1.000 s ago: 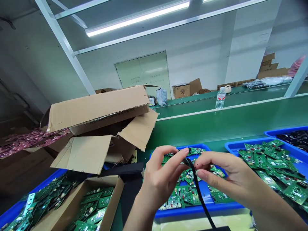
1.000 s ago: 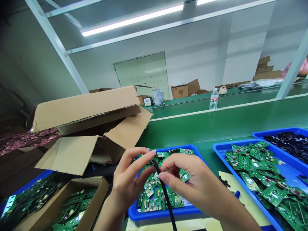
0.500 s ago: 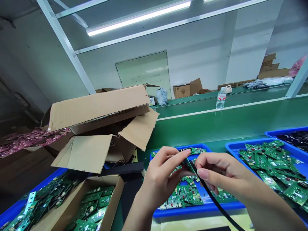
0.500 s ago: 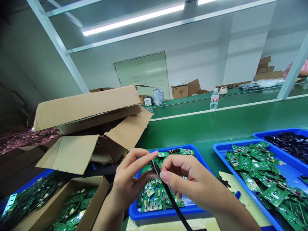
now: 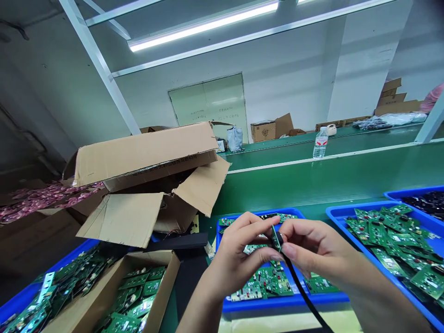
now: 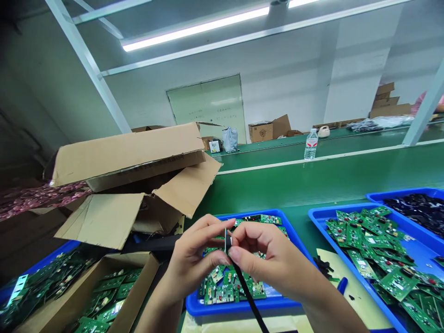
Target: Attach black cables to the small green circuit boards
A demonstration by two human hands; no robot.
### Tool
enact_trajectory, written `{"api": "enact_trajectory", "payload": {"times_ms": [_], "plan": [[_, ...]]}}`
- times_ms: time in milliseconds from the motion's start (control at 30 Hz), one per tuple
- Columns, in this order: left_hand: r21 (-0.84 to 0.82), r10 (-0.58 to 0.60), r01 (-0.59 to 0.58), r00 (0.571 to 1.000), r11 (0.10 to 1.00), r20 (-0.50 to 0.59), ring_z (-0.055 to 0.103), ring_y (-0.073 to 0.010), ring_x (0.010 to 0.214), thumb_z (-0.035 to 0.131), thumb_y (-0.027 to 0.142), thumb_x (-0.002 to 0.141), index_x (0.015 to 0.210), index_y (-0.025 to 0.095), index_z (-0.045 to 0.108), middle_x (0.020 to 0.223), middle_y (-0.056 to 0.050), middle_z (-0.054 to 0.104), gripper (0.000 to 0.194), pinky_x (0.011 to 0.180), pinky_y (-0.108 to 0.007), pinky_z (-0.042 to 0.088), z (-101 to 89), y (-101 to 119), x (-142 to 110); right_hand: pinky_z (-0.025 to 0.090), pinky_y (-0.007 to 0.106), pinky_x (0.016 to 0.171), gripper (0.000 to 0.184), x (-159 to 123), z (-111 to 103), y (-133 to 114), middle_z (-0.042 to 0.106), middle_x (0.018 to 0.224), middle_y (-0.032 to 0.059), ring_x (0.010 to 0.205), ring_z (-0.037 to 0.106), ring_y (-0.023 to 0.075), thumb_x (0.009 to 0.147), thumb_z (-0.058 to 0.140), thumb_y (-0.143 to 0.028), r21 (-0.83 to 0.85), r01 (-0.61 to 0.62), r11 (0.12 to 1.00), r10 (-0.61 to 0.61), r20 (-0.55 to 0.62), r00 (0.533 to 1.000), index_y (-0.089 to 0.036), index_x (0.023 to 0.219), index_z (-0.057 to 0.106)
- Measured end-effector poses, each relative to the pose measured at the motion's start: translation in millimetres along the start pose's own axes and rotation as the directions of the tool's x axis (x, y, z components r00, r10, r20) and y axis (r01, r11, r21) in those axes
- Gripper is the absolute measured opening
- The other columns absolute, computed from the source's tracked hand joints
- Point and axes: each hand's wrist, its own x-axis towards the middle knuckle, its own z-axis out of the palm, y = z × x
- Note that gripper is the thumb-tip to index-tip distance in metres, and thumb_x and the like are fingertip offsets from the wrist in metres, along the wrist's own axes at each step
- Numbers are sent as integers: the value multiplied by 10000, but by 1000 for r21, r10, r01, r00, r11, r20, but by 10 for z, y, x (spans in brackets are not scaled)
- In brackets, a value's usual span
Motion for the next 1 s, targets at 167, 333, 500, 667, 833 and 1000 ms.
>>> {"api": "enact_trajectory", "payload": {"times_ms": [167, 333, 500, 667, 833, 1000], "plan": [[86, -42, 42, 999, 995, -1, 568, -144, 703, 622, 395, 800, 1201, 234, 598, 790, -35, 589, 432, 654, -274, 515, 4, 6, 5, 270, 185, 446, 265, 19, 23, 7, 385, 604, -49, 501, 317, 68, 838, 553, -379, -43, 25, 999, -27, -46, 999, -167, 696, 482], [109, 0, 1, 1000, 994, -7, 528, -135, 673, 622, 381, 806, 1182, 227, 614, 711, -11, 577, 406, 644, -253, 470, 28, 17, 10, 240, 185, 421, 215, 40, 89, 47, 359, 563, -61, 464, 287, 62, 790, 566, -299, -11, 87, 996, -88, -131, 988, -175, 649, 463], [120, -21, 20, 1000, 993, 9, 509, -135, 672, 598, 358, 835, 1205, 257, 597, 710, -7, 559, 384, 626, -242, 453, 59, 36, 17, 223, 182, 398, 182, 71, 131, 62, 333, 544, -68, 446, 236, 57, 745, 531, -221, 1, 146, 989, -143, -198, 970, -182, 596, 435], [0, -128, 128, 992, 992, -8, 536, -143, 703, 600, 393, 828, 1211, 265, 593, 761, -25, 576, 404, 664, -267, 475, 27, 51, 22, 312, 183, 429, 172, 38, -39, 59, 409, 556, -51, 471, 356, 68, 779, 569, -252, 9, 84, 996, -82, -131, 988, -173, 646, 492], [-291, -339, 329, 941, 899, 15, 584, -155, 757, 656, 409, 780, 1166, 246, 634, 848, -48, 592, 419, 685, -276, 501, -30, 42, 4, 479, 245, 549, 212, -11, -294, 61, 549, 611, -34, 526, 514, 111, 831, 606, -303, 27, 379, 925, -342, -377, 861, -238, 1026, 552], [-460, -409, 425, 902, 779, 141, 618, -173, 757, 689, 427, 745, 1132, 213, 659, 872, -72, 646, 443, 745, -322, 518, -1, 45, 11, 532, 323, 734, 449, -18, -107, 54, 605, 849, 23, 802, 605, 176, 836, 605, -204, -217, 474, 853, -521, -371, 769, -280, 1238, 419]]}}
